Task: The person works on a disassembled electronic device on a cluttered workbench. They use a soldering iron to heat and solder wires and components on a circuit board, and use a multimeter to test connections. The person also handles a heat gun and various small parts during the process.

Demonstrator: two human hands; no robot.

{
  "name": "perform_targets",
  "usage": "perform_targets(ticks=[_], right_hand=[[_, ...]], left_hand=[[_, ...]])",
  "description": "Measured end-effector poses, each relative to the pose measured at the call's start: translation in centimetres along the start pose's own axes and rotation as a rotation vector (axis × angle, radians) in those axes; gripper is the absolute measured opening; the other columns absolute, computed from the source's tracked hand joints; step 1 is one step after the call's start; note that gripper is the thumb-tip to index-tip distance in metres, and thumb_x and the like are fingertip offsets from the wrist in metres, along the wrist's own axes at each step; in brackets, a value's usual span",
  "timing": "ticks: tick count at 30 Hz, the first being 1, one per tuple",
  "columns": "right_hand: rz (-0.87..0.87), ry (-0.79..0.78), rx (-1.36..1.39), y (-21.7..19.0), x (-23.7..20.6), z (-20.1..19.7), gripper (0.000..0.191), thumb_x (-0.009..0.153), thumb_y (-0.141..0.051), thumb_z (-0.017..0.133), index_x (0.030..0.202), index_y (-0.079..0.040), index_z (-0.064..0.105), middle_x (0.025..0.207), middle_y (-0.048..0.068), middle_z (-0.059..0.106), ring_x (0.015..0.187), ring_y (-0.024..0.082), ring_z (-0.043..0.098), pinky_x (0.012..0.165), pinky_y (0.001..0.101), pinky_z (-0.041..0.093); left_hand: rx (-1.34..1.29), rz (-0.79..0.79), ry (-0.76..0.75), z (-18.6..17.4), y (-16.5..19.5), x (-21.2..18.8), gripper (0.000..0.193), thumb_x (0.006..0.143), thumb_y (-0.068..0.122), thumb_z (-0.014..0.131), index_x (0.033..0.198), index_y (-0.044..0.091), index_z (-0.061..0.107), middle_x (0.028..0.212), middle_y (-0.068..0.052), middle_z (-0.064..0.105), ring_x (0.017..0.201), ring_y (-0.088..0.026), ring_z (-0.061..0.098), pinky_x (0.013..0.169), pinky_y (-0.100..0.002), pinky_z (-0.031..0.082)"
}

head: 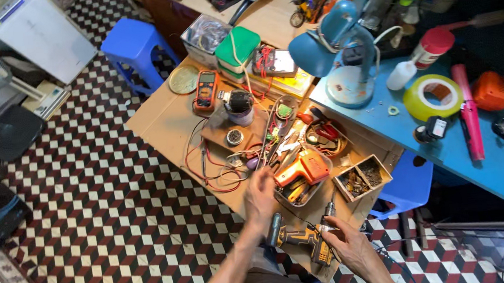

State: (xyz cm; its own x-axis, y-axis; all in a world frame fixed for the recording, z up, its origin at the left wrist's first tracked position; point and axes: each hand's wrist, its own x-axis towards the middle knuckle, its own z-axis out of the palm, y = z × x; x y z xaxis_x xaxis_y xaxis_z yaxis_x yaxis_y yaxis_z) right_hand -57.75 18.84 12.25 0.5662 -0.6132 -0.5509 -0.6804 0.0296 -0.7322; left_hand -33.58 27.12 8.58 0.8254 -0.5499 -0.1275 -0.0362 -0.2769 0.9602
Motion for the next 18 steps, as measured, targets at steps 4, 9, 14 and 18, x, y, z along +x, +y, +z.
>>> perform_targets(ticks=[4,9,14,18], right_hand=[[-0.024,-0.012,-0.035,-2.3,2.2,1.1,0.052,0.091,-0.032,0.065,0.138,-0.011,0.060,0.115,0.015,0.079,0.109,0.021,0.076,0.094,0.0322,0.058],[0.025,0.032,0.022,-6.8,8.3,3.5,0.053,0.092,-0.032,0.065,0.140,-0.011,0.056,0.118,0.014,0.078,0.109,0.022,0.075,0.094,0.0342,0.058],[0.061,0.118,0.033,-11.4,14.6,6.6,0.055,0.090,-0.031,0.066,0.140,-0.011,0.058,0.118,0.013,0.078,0.106,0.020,0.075,0.093,0.0335,0.057],[0.084,0.160,0.105,-13.7,16.9,8.2,0.053,0.091,-0.031,0.067,0.139,-0.010,0.058,0.118,0.011,0.078,0.105,0.018,0.075,0.092,0.0319,0.057]], left_hand=[[0.409,0.376,0.121,-4.8,0.8,11.0,0.031,0.095,0.017,0.067,0.124,0.006,0.065,0.115,-0.016,0.071,0.105,-0.029,0.068,0.094,-0.041,0.055],[0.823,0.767,-0.065,-7.4,1.3,27.8,0.062,0.073,0.024,0.085,0.128,0.007,0.062,0.134,-0.018,0.062,0.126,-0.035,0.054,0.108,-0.049,0.042],[1.079,0.649,-0.526,-5.9,-0.8,38.7,0.074,0.068,0.035,0.088,0.130,0.009,0.059,0.133,-0.013,0.062,0.128,-0.032,0.051,0.112,-0.051,0.034],[1.023,0.686,-0.669,-5.5,-2.4,41.7,0.068,0.067,0.036,0.089,0.124,0.012,0.062,0.125,-0.012,0.066,0.125,-0.034,0.055,0.109,-0.054,0.035]])
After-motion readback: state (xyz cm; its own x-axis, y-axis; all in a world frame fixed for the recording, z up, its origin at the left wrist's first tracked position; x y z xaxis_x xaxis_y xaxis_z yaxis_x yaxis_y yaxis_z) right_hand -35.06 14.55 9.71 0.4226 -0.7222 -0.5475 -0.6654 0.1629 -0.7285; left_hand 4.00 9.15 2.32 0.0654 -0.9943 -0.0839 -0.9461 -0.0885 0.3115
